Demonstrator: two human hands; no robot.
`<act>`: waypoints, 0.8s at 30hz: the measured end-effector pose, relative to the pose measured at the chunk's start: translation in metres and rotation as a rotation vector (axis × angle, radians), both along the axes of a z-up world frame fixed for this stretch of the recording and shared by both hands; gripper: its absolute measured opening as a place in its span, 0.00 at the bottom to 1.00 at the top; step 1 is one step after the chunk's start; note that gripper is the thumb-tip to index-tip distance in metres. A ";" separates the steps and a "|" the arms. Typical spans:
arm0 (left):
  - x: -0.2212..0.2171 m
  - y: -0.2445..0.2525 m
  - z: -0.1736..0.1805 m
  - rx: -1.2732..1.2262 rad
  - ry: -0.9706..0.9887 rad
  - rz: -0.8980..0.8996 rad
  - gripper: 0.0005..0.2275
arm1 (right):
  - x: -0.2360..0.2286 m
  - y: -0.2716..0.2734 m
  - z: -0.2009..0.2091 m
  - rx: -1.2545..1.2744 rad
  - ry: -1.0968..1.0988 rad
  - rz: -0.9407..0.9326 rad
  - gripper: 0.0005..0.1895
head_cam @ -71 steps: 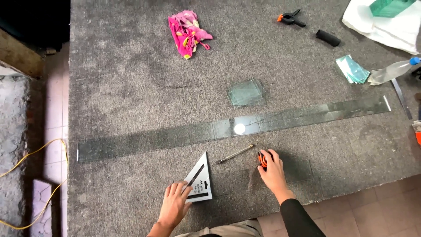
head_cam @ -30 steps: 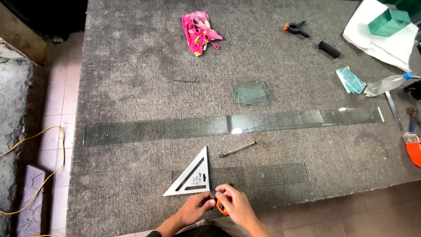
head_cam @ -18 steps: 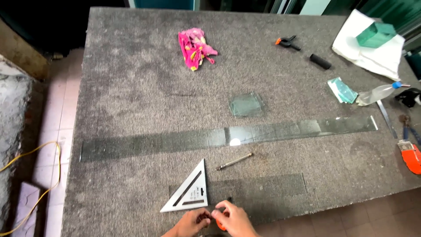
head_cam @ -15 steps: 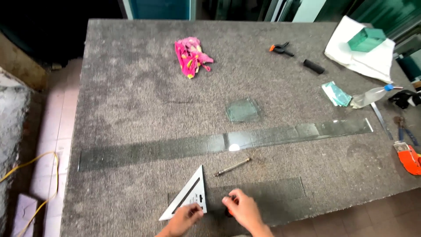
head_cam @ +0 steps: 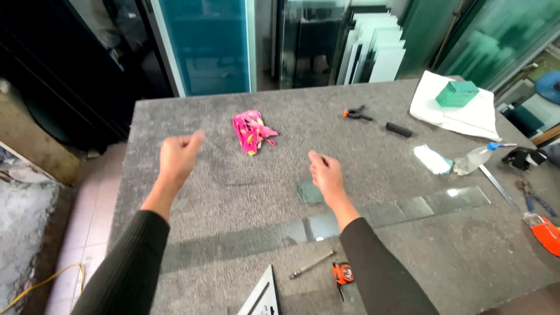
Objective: Measuring and marking a glass sheet on a workbench using a tape measure, square, and scribe.
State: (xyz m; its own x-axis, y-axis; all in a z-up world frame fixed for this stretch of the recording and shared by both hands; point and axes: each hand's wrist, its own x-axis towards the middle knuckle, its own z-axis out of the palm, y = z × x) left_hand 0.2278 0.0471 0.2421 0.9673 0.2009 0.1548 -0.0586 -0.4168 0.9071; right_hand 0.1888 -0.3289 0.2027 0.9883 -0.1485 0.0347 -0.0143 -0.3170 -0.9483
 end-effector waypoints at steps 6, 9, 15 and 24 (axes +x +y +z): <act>-0.022 -0.059 0.016 -0.496 -0.016 -0.036 0.25 | 0.016 0.036 0.073 0.085 -0.041 0.028 0.29; -0.021 -0.067 -0.048 -0.499 0.164 -0.035 0.23 | 0.021 0.038 0.102 0.091 -0.130 0.059 0.31; -0.013 -0.042 0.048 -0.692 -0.050 -0.067 0.24 | 0.005 0.005 0.016 0.066 0.045 -0.029 0.28; -0.008 -0.024 -0.025 -0.750 0.142 0.076 0.25 | -0.006 0.006 0.060 0.174 0.012 -0.004 0.30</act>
